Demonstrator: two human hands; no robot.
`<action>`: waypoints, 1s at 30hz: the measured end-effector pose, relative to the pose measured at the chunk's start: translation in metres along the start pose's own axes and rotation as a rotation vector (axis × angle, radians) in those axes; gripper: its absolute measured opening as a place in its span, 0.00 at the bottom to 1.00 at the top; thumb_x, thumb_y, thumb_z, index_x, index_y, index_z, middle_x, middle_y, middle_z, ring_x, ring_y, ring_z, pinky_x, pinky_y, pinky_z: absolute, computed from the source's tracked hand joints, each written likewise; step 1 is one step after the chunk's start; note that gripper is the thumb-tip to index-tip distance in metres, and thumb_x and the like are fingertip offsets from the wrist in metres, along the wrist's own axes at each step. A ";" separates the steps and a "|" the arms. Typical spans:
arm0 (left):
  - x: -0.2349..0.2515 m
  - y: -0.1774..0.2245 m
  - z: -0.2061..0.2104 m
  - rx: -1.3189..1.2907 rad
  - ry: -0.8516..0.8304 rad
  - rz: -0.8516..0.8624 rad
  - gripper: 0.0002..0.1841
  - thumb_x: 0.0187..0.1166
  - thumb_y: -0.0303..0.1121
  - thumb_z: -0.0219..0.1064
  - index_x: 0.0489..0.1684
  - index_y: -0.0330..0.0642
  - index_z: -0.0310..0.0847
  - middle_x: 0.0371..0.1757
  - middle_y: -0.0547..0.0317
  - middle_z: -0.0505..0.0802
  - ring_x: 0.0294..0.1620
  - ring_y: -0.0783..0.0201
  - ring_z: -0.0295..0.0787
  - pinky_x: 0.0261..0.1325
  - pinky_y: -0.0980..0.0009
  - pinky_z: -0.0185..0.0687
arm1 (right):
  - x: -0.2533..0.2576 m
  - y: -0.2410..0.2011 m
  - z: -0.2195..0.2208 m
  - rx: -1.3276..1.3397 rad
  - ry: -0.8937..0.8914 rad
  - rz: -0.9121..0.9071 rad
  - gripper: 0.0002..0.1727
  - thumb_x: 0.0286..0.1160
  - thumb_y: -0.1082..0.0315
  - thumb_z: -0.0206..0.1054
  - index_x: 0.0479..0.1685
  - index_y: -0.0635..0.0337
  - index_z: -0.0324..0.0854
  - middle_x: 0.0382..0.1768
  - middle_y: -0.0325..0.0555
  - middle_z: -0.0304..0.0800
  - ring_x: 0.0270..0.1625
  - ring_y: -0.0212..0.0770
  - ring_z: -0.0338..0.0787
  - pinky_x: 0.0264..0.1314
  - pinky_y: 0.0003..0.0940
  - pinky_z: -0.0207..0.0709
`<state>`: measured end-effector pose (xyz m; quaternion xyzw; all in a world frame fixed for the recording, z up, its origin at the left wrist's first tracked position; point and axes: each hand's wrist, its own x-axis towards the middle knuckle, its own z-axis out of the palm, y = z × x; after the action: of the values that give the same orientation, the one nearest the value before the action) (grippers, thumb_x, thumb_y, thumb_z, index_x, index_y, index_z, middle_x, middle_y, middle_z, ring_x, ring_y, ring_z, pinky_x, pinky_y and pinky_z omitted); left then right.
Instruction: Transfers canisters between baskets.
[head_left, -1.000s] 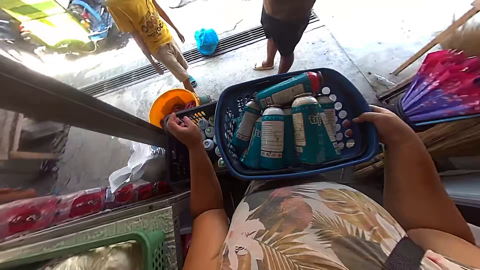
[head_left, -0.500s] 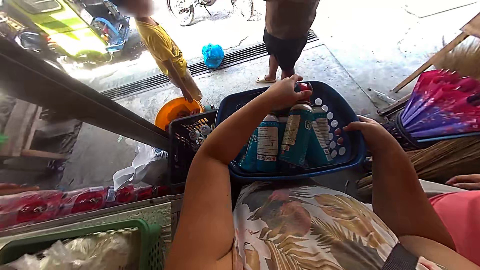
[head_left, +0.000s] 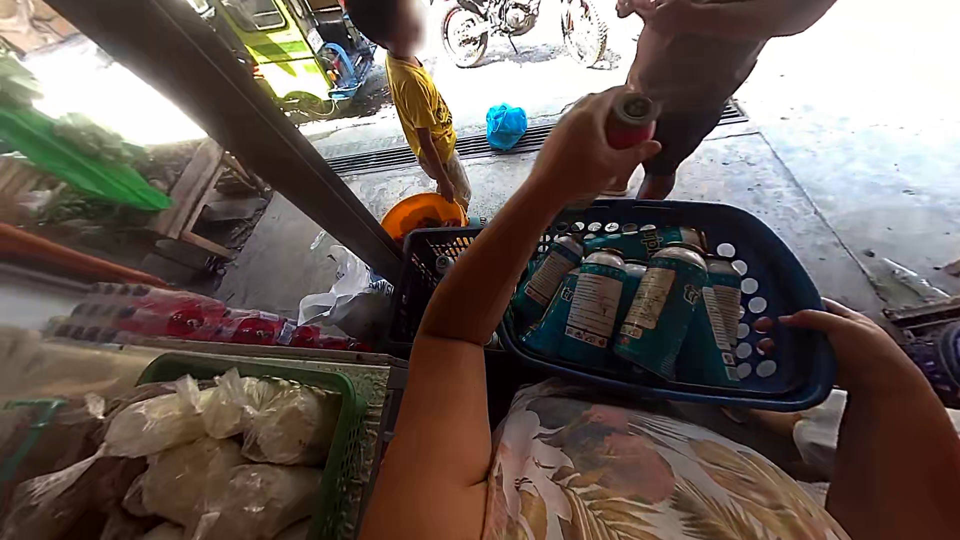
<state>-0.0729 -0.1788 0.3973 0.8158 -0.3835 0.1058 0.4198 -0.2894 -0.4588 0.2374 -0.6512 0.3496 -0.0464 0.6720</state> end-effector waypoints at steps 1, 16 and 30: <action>-0.014 -0.004 -0.027 0.053 0.146 -0.023 0.36 0.68 0.38 0.82 0.76 0.29 0.76 0.67 0.40 0.89 0.68 0.52 0.87 0.74 0.56 0.80 | 0.001 0.000 -0.001 -0.005 -0.007 0.000 0.17 0.74 0.76 0.51 0.61 0.58 0.70 0.27 0.38 0.89 0.21 0.35 0.90 0.22 0.32 0.86; -0.275 -0.242 0.024 0.315 -0.069 -1.308 0.39 0.64 0.38 0.85 0.79 0.39 0.75 0.73 0.39 0.86 0.77 0.44 0.82 0.79 0.46 0.75 | -0.002 -0.008 0.010 -0.010 0.026 0.043 0.13 0.81 0.77 0.48 0.59 0.57 0.70 0.23 0.37 0.86 0.20 0.33 0.89 0.20 0.29 0.84; -0.282 -0.261 0.061 0.083 -0.248 -1.401 0.29 0.74 0.31 0.75 0.77 0.34 0.76 0.72 0.34 0.85 0.75 0.43 0.81 0.78 0.46 0.74 | 0.010 -0.001 0.002 -0.007 0.051 0.064 0.16 0.83 0.74 0.49 0.65 0.58 0.71 0.30 0.42 0.88 0.24 0.36 0.90 0.25 0.31 0.86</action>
<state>-0.0884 0.0181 0.0618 0.8918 0.1903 -0.2679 0.3111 -0.2808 -0.4621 0.2341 -0.6407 0.3872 -0.0402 0.6618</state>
